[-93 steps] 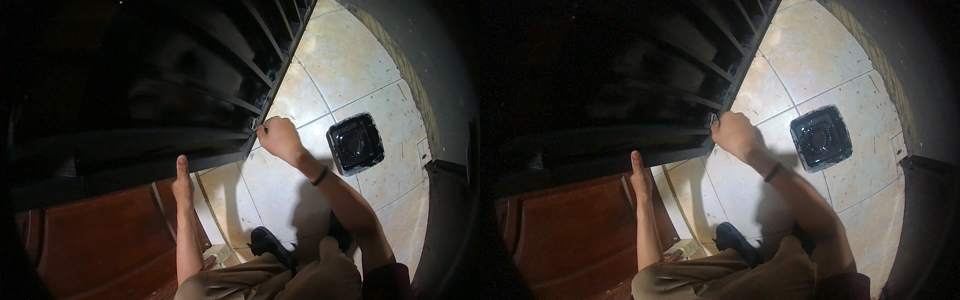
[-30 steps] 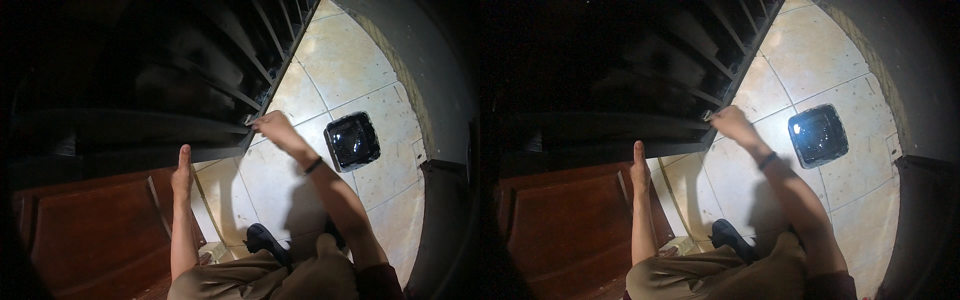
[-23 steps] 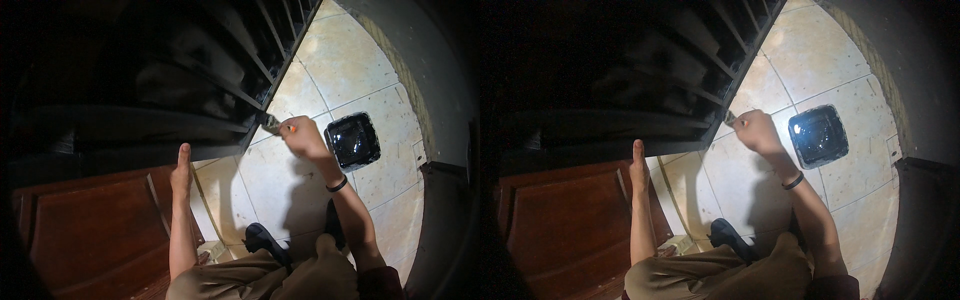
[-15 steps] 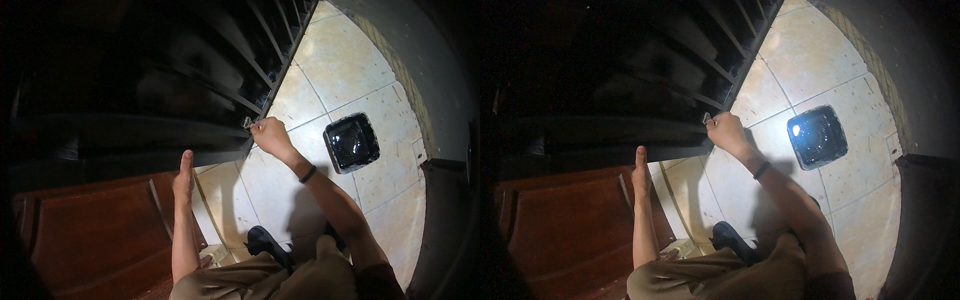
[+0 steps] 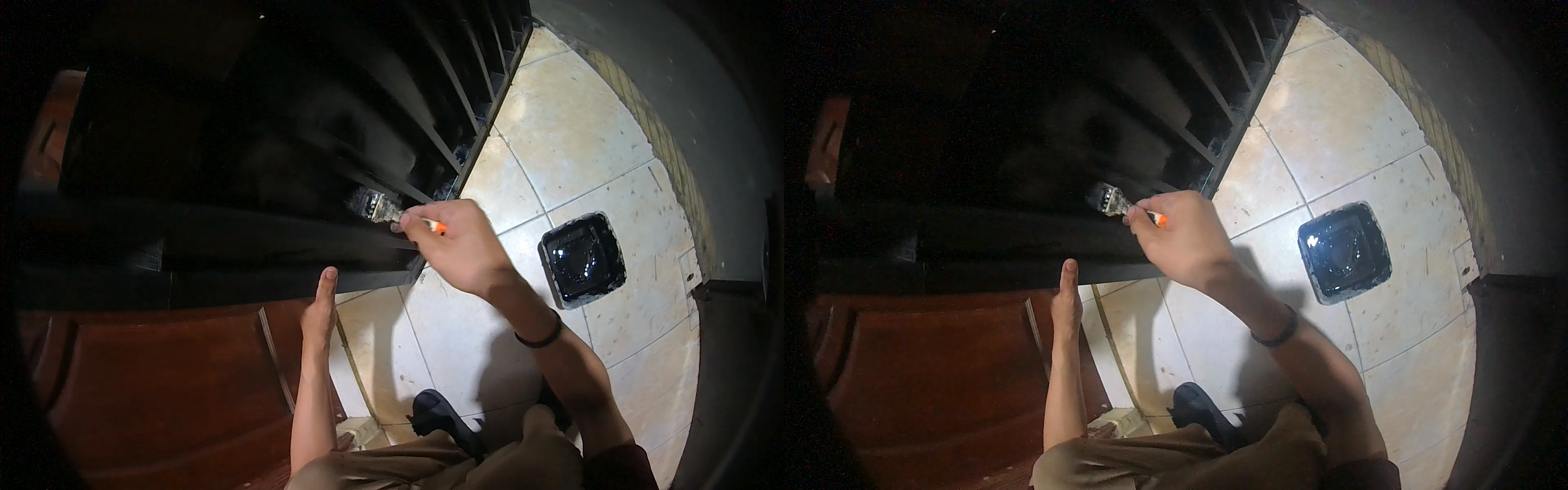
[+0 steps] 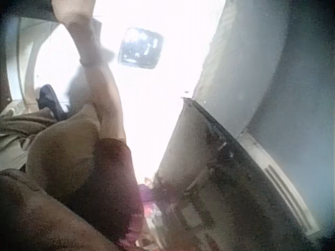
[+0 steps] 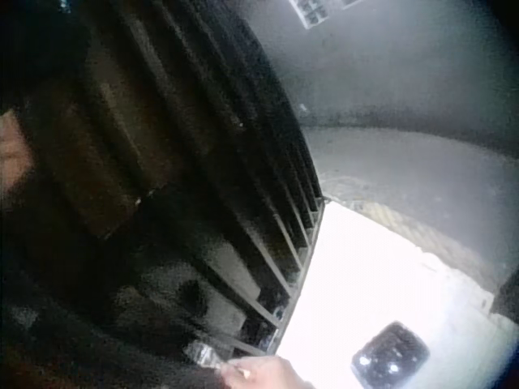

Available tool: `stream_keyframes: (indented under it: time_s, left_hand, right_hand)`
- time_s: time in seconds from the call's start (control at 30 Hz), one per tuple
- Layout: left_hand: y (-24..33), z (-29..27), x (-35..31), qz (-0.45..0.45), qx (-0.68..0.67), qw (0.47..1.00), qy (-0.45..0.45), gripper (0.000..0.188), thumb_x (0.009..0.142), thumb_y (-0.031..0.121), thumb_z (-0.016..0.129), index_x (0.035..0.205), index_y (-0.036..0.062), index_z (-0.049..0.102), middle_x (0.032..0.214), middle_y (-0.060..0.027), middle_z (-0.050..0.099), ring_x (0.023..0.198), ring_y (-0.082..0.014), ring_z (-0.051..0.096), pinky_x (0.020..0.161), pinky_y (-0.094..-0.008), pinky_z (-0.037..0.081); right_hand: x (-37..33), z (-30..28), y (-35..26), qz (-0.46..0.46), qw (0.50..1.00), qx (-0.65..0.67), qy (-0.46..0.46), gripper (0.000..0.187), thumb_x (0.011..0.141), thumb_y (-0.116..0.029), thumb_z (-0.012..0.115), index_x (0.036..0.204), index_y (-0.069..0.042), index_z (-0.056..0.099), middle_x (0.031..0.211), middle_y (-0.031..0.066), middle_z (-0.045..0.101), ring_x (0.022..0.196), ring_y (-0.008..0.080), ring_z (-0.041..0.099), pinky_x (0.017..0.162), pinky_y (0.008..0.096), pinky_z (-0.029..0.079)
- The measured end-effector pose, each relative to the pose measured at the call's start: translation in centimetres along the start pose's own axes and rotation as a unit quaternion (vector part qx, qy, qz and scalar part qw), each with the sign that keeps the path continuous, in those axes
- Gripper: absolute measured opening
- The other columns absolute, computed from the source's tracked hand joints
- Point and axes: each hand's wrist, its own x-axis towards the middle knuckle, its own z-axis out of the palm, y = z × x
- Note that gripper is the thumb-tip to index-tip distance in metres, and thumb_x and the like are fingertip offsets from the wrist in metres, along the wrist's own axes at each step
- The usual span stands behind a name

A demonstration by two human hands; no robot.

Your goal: The person paints a black metal gate using a brush and a small container of black paint, applying paint to the vertical bars and the bottom frame.

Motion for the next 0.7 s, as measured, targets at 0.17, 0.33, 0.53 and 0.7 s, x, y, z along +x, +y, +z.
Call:
stream_keyframes:
  time_s: [0.17, 0.33, 0.53, 0.7]
  left_hand:
    - [1.1, 0.7, -0.9, 0.015, -0.016, 1.000, -0.015, 0.091, 0.085, 0.074, 0.064, 0.135, -0.0015, 0.062, 0.145, -0.0235, 0.054, 0.138, -0.0281, 0.048, 0.114, -0.0326, 0.034]
    - [1.7, 0.3, -1.7, 0.027, -0.018, 0.999, -0.025, 0.094, 0.085, 0.072, 0.066, 0.138, -0.0054, 0.057, 0.146, -0.0224, 0.053, 0.137, -0.0276, 0.049, 0.115, -0.0317, 0.033]
    - [-0.4, 0.8, 0.4, 0.125, -0.122, 0.984, -0.038, 0.082, 0.086, 0.051, 0.078, 0.137, -0.0071, 0.053, 0.138, -0.0193, 0.058, 0.129, -0.0272, 0.053, 0.110, -0.0315, 0.038]
    - [-0.8, 0.9, 0.6, 0.149, -0.102, 0.983, -0.035, 0.078, 0.087, 0.042, 0.081, 0.139, -0.0061, 0.050, 0.138, -0.0191, 0.058, 0.127, -0.0272, 0.054, 0.109, -0.0319, 0.040]
  right_hand:
    - [-1.3, -1.2, 6.7, 0.037, 0.997, -0.074, 0.009, 0.032, 0.098, -0.023, 0.065, 0.105, 0.007, 0.073, 0.088, 0.0204, 0.075, 0.081, 0.0196, 0.070, 0.076, 0.0312, 0.054]
    - [0.3, 1.1, 8.9, 0.068, 0.978, -0.190, 0.046, 0.027, 0.096, -0.017, 0.063, 0.101, 0.008, 0.073, 0.093, 0.0285, 0.071, 0.087, 0.0404, 0.072, 0.078, 0.0399, 0.056]
    - [-1.6, 2.0, -2.8, -0.115, 0.980, -0.133, 0.096, 0.028, 0.097, -0.020, 0.059, 0.091, 0.005, 0.069, 0.080, 0.0291, 0.067, 0.075, 0.0474, 0.066, 0.069, 0.0491, 0.054]
    - [-3.6, 1.3, -1.4, -0.083, 0.988, -0.107, 0.073, 0.032, 0.097, -0.022, 0.061, 0.102, 0.009, 0.069, 0.089, 0.0319, 0.068, 0.083, 0.0464, 0.069, 0.072, 0.0459, 0.055]
